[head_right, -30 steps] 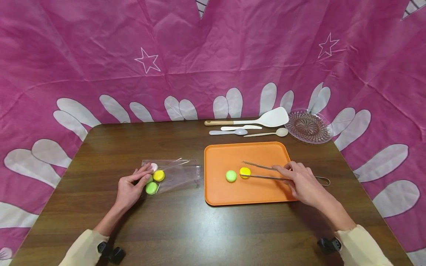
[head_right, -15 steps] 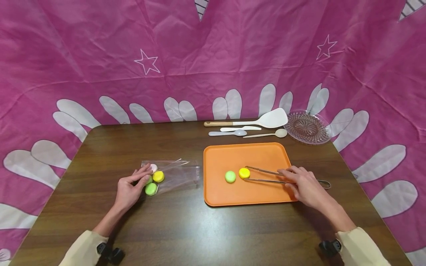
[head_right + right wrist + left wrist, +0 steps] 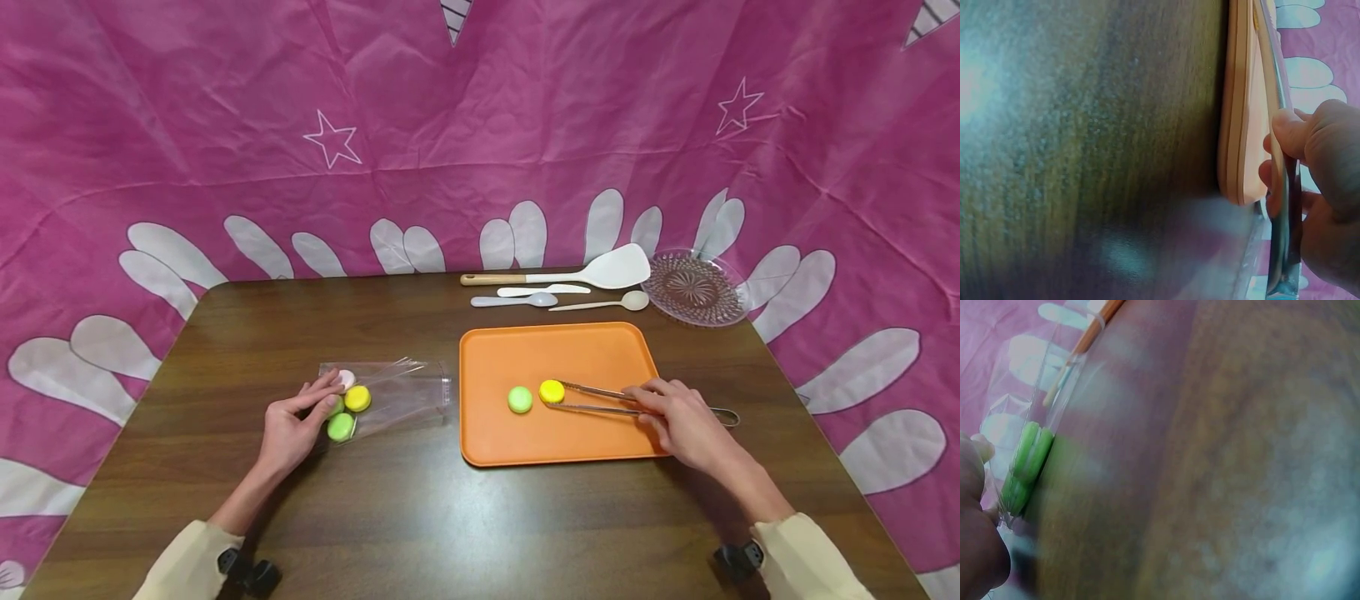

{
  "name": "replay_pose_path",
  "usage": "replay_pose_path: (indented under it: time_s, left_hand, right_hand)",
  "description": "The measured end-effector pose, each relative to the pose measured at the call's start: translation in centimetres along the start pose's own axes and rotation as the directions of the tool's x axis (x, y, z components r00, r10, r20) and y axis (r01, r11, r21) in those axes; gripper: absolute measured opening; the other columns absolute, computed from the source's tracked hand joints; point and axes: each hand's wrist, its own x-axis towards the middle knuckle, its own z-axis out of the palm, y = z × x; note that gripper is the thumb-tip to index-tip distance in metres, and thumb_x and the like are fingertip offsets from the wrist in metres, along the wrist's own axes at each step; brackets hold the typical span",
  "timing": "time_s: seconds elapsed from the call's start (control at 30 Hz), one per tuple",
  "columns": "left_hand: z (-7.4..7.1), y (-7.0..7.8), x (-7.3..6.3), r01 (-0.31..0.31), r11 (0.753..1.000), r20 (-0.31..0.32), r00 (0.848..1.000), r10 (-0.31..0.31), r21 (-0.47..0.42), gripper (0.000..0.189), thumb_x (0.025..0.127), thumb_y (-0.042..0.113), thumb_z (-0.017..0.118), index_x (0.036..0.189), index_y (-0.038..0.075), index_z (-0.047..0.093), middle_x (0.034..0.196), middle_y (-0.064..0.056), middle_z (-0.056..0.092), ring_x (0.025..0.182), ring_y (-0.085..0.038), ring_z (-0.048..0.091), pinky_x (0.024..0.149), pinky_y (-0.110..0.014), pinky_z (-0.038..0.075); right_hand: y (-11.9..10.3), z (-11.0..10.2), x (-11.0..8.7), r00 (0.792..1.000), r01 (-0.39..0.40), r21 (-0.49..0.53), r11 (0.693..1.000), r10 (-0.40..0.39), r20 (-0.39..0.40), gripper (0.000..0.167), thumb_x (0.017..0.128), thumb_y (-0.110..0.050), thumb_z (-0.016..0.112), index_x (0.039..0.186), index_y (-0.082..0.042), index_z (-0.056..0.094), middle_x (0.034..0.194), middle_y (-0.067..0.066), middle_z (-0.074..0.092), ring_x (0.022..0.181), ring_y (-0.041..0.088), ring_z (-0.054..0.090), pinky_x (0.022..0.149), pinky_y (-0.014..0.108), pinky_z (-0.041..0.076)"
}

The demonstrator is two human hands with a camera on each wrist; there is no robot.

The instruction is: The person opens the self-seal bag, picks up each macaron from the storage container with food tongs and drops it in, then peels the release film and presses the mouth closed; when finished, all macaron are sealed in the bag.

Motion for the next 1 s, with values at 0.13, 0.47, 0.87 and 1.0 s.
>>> replay_pose_path:
  time_s: [0.13, 0.47, 0.87, 1.0]
  left_hand:
    - [0.0, 0.0, 0.0, 0.001, 1.0, 0.002, 1.0, -0.001, -0.003, 0.016, 0.086, -0.017, 0.067, 0.101, -0.014, 0.073, 0.12, -0.03, 0.063, 0.122, -0.048, 0.054, 0.11, -0.065, 0.026]
    - [-0.1, 0.0, 0.1, -0.011, 1.0, 0.001, 1.0, 0.011, -0.008, 0.016, 0.085, -0.018, 0.068, 0.101, -0.014, 0.073, 0.12, -0.031, 0.063, 0.121, -0.049, 0.054, 0.109, -0.065, 0.026]
    - [-0.1, 0.0, 0.0, 0.009, 1.0, 0.003, 1.0, -0.009, -0.006, 0.016, 0.086, -0.016, 0.068, 0.101, -0.014, 0.072, 0.121, -0.031, 0.063, 0.122, -0.048, 0.054, 0.11, -0.065, 0.025]
    - [0.0, 0.0, 0.0, 0.005, 1.0, 0.006, 1.0, -0.005, -0.002, 0.016, 0.087, -0.015, 0.068, 0.102, -0.014, 0.073, 0.121, -0.03, 0.063, 0.122, -0.048, 0.054, 0.11, -0.066, 0.025]
  right_hand:
    - [0.0, 0.0, 0.0, 0.999, 0.025, -0.024, 0.999, -0.025, -0.019, 0.047, 0.072, 0.005, 0.084, 0.116, -0.007, 0.073, 0.104, 0.009, 0.068, 0.091, 0.032, 0.061, 0.079, 0.058, 0.048]
    - [-0.7, -0.4, 1.2, 0.995, 0.082, -0.056, 0.995, -0.085, -0.06, 0.048, 0.07, 0.009, 0.083, 0.114, -0.007, 0.074, 0.103, 0.009, 0.068, 0.088, 0.031, 0.061, 0.073, 0.052, 0.048]
    - [-4.1, 0.9, 5.9, 0.985, 0.166, -0.018, 0.986, -0.166, -0.044, 0.047, 0.074, 0.01, 0.08, 0.118, -0.008, 0.073, 0.1, 0.005, 0.067, 0.086, 0.024, 0.061, 0.073, 0.045, 0.05]
    - [-5.6, 1.7, 7.8, 0.983, 0.182, -0.015, 0.983, -0.182, -0.009, 0.044, 0.078, 0.008, 0.078, 0.119, -0.007, 0.072, 0.102, 0.007, 0.067, 0.086, 0.025, 0.059, 0.076, 0.046, 0.048]
